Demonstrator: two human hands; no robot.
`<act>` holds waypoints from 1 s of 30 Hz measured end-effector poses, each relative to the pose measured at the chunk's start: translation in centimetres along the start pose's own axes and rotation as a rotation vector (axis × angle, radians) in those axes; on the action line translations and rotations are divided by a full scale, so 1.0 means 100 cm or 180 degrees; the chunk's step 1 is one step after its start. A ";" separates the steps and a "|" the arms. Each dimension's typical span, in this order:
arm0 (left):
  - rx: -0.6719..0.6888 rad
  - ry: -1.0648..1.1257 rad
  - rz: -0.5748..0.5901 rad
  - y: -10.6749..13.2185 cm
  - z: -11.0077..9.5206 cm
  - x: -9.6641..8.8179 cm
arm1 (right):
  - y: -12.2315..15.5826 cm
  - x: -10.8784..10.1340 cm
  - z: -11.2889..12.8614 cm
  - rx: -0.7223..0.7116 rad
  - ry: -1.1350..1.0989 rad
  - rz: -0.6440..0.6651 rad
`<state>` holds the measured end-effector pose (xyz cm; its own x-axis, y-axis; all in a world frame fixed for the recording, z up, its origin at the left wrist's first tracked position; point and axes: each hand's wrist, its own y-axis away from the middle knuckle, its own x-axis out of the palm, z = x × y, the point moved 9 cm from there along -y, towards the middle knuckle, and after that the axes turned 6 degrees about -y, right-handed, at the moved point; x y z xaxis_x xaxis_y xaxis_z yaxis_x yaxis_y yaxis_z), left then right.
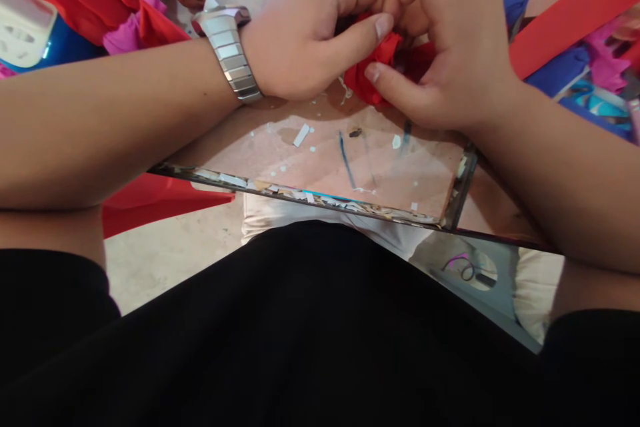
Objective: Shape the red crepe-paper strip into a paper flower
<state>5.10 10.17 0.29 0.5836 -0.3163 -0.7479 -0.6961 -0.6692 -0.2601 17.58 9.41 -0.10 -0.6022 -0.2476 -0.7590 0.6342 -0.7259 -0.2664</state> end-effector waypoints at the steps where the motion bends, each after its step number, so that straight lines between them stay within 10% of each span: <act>1: 0.0021 0.0011 0.0038 0.000 -0.001 0.001 | 0.000 0.000 0.000 -0.0011 0.0016 -0.0005; 30: -0.0031 -0.0117 -0.0010 0.000 0.002 0.000 | -0.001 0.000 0.010 -0.0350 0.0068 -0.0101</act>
<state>5.03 10.26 0.17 0.5698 -0.2894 -0.7691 -0.6901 -0.6766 -0.2567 17.05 8.84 0.55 -0.6132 -0.2110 -0.7612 0.6650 -0.6580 -0.3533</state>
